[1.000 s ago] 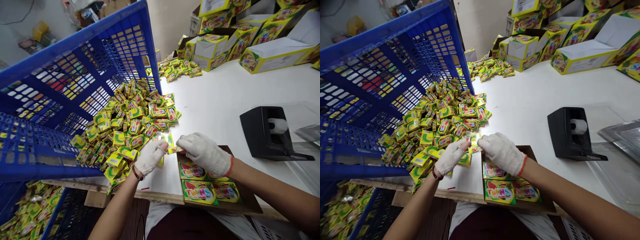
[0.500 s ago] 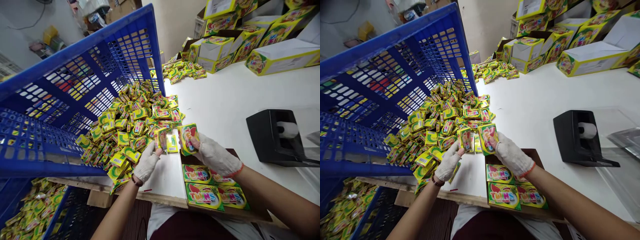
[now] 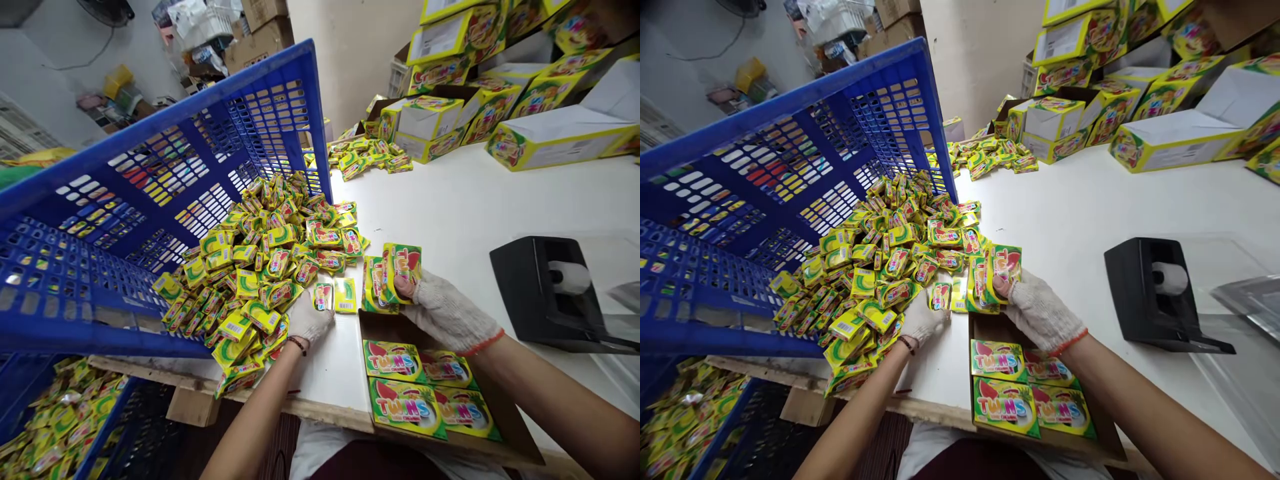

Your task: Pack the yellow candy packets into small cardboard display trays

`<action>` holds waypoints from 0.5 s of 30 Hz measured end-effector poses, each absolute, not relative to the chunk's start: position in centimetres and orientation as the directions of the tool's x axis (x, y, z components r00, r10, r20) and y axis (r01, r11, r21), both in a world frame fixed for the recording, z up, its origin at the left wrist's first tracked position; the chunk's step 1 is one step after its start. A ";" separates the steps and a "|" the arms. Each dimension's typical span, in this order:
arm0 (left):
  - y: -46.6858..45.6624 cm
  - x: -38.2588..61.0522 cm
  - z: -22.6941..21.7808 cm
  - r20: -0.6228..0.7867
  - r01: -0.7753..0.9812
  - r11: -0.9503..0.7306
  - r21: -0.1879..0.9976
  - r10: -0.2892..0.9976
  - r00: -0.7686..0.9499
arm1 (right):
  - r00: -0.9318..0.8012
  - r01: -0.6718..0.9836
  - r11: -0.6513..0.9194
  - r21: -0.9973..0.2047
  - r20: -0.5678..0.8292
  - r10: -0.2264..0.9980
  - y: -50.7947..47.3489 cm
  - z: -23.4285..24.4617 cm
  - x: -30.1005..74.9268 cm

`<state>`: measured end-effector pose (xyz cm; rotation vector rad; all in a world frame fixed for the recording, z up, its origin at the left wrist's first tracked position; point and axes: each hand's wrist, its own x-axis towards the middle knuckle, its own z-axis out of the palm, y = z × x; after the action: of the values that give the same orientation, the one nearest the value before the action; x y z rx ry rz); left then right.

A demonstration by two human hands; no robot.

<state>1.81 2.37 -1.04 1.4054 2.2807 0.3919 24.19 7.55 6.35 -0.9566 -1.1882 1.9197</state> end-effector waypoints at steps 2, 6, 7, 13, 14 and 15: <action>1.7 2.2 -0.1 -0.182 0.775 0.413 0.478 0.910 -0.373 | -0.547 -0.188 -0.385 -0.904 -0.229 0.805 7.2 6.3 23.6; 0.5 3.9 2.2 0.243 0.866 0.102 0.489 0.938 -0.248 | -0.622 -0.203 -0.405 -0.891 -0.202 0.757 6.7 6.2 21.7; 0.4 4.3 2.6 0.358 0.873 -0.035 0.486 0.920 -0.162 | -0.624 -0.216 -0.409 -0.887 -0.197 0.756 6.9 6.1 21.4; 3.6 4.3 0.9 0.028 0.787 0.114 0.606 0.986 -0.165 | -0.303 -0.125 -0.152 -0.980 -0.108 0.947 12.0 5.5 24.8; 4.3 4.4 0.1 -0.048 0.783 0.193 0.591 0.978 -0.205 | -0.241 0.054 -0.069 -0.996 -0.080 0.967 13.2 5.3 25.8; 4.9 4.6 -0.6 -0.090 0.779 0.241 0.578 0.968 -0.233 | -0.218 0.275 0.002 -0.961 -0.060 0.974 14.2 5.1 26.7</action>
<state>4.58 4.91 -0.65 1.5971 2.0877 0.5876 26.70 14.17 5.14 -1.3208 -1.5734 1.2550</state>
